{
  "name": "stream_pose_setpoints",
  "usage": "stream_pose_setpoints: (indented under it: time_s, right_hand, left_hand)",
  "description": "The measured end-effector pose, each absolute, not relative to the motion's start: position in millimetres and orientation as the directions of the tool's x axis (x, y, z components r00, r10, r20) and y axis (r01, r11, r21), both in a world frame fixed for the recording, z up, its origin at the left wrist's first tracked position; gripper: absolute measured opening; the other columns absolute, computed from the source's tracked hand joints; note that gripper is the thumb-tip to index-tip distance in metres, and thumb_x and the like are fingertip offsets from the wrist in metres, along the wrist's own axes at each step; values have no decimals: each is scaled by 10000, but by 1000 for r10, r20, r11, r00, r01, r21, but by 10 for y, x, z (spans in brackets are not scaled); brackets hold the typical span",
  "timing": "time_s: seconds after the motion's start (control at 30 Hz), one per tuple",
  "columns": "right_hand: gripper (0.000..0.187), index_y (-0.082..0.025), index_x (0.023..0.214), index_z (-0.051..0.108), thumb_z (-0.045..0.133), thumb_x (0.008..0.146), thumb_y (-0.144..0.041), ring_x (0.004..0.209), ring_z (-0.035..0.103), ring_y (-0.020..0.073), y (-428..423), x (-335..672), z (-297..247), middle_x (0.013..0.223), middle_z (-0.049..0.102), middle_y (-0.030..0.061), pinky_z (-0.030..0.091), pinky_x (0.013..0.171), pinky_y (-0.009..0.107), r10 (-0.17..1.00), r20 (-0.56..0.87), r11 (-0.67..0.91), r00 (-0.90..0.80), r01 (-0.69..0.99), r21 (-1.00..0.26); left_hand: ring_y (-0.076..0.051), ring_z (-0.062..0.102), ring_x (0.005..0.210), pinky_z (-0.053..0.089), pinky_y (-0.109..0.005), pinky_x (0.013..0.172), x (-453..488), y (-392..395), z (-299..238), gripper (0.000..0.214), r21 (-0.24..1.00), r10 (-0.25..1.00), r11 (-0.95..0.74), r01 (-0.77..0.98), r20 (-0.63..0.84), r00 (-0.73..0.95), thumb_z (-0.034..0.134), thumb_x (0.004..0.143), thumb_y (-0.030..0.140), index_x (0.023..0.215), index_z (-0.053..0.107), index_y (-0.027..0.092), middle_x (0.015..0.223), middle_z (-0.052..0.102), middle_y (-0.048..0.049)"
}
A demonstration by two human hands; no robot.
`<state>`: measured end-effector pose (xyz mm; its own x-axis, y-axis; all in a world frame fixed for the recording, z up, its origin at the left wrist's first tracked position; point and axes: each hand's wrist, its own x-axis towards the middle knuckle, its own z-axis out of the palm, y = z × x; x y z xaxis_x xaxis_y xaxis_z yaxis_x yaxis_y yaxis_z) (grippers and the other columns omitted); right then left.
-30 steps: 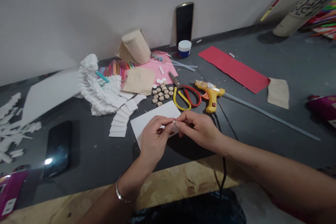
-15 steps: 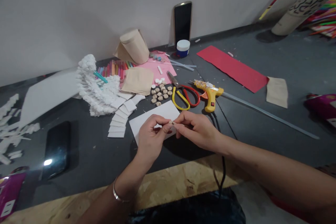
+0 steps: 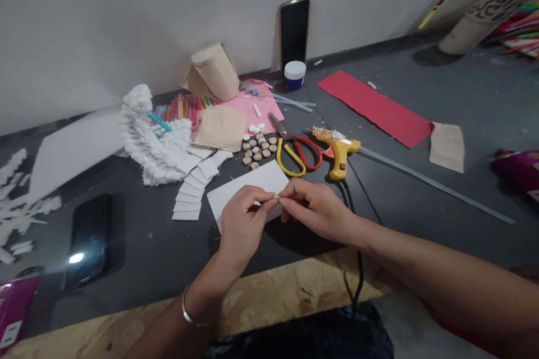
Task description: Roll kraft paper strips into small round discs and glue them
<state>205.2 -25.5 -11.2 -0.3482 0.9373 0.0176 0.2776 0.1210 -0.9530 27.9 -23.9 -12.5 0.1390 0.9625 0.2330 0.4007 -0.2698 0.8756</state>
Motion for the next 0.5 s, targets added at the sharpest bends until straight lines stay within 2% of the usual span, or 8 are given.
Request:
stream_pose_setpoints:
  time_s: [0.13,0.23,0.37,0.5]
  right_hand:
    - [97,-194,848,588,533,908,-248,565,611,102,-264,2051,-118,655,683,-17,437,545,202,939,-1,90,-344,249,-964]
    - [95,-193,848,594,547,903,-254,578,620,106,-272,2057,-115,658,686,-14,438,549,203,941,3,102,-338,276,-956]
    - [91,-190,838,595,552,901,-239,583,619,103,-275,2053,-123,666,688,-14,447,562,201,938,-5,89,-347,256,-962]
    - [127,-183,859,600,530,926,-266,607,616,104,-275,2055,-128,694,684,-1,462,587,207,919,-5,93,-394,229,-969]
  left_hand:
    - [-135,635,730,506,-215,577,279,-239,-131,72,910,976,-216,353,187,114,707,804,256,754,717,206,761,673,-12]
    - [-139,641,692,536,-230,572,270,-218,-135,123,972,994,-29,232,3,110,733,765,304,743,706,186,756,662,-11]
    - [-117,629,625,551,-239,577,254,-190,-125,195,978,970,179,107,-194,146,774,705,328,737,666,168,746,644,5]
    - [-110,617,609,528,-231,578,255,-184,-119,278,974,937,224,10,-219,271,824,632,291,702,585,167,696,601,31]
